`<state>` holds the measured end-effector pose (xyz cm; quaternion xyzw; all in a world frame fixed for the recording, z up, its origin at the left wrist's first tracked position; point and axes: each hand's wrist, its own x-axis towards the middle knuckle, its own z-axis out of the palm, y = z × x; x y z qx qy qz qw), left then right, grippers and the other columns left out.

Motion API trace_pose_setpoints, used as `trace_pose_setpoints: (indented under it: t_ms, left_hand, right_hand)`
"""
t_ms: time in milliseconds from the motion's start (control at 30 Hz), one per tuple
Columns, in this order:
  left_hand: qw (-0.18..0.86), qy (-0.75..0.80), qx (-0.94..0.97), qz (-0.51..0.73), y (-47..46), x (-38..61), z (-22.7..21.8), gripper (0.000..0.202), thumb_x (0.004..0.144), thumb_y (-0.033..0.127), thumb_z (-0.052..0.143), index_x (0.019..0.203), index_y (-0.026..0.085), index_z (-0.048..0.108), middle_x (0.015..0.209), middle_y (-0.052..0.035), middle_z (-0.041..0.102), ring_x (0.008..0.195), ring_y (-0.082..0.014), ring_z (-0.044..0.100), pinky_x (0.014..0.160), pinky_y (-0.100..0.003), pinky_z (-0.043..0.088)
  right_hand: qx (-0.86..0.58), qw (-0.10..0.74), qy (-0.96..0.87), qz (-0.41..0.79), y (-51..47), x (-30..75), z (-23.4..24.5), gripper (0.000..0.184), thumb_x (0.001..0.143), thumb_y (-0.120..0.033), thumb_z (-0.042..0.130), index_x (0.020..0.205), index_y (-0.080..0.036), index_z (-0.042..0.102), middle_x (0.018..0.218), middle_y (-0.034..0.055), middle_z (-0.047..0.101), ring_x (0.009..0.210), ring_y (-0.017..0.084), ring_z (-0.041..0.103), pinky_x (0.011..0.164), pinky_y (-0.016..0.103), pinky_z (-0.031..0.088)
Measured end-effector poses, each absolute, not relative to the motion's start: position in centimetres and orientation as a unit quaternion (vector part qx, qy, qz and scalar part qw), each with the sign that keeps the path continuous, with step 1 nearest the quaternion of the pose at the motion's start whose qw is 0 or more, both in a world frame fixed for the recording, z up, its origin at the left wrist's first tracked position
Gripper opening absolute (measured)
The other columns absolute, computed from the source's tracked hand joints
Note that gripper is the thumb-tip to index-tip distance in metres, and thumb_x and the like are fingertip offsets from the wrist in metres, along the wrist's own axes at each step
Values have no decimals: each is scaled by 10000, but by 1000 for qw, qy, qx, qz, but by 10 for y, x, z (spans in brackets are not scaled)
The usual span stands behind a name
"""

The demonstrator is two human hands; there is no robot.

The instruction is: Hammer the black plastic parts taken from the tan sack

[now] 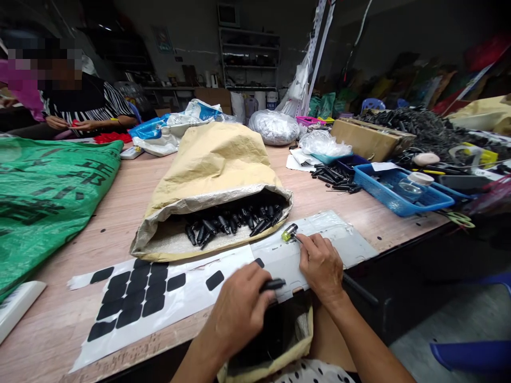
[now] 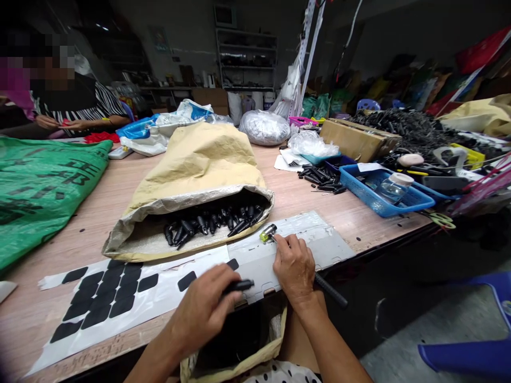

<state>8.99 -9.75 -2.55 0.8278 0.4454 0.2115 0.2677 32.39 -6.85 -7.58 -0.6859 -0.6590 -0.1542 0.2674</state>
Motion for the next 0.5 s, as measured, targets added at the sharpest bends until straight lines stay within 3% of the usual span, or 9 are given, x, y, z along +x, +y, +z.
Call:
trace_pose_setpoints:
  t_ms: [100, 167, 333, 500]
  left_hand:
    - [347, 413, 835, 112, -134, 95, -33, 157, 947, 287, 526, 1065, 291, 629, 997, -53, 728, 859, -242, 684, 712, -347, 481]
    - [340, 444, 828, 34, -151, 101, -50, 193, 934, 273, 509, 1078, 268, 638, 1016, -80, 745, 866, -280, 720, 697, -364, 494]
    - [270, 548, 787, -88, -165, 110, -93, 345, 903, 132, 454, 1179, 188, 654, 1052, -170, 757, 953, -365, 744, 758, -441, 534]
    - [313, 527, 779, -135, -163, 110, -85, 336, 871, 148, 526, 1168, 163, 682, 1088, -175, 757, 997, -362, 738, 809, -432, 535]
  right_hand:
    - [-687, 267, -659, -153, -69, 324, -76, 318, 946, -134, 523, 1185, -250, 697, 924, 60, 653, 890, 229, 534, 788, 344, 368]
    - [-688, 265, -658, -153, -69, 324, -76, 316, 945, -137, 531, 1189, -250, 697, 926, 57, 653, 887, 229, 532, 784, 345, 365]
    - [-693, 257, -655, -155, -69, 323, -76, 299, 956, -155, 541, 1188, -254, 702, 925, 50, 649, 890, 225, 528, 781, 343, 359]
    - [-694, 265, -650, -161, -69, 323, -77, 291, 945, -158, 576, 1181, -265, 709, 925, 33, 651, 879, 209, 526, 780, 324, 355]
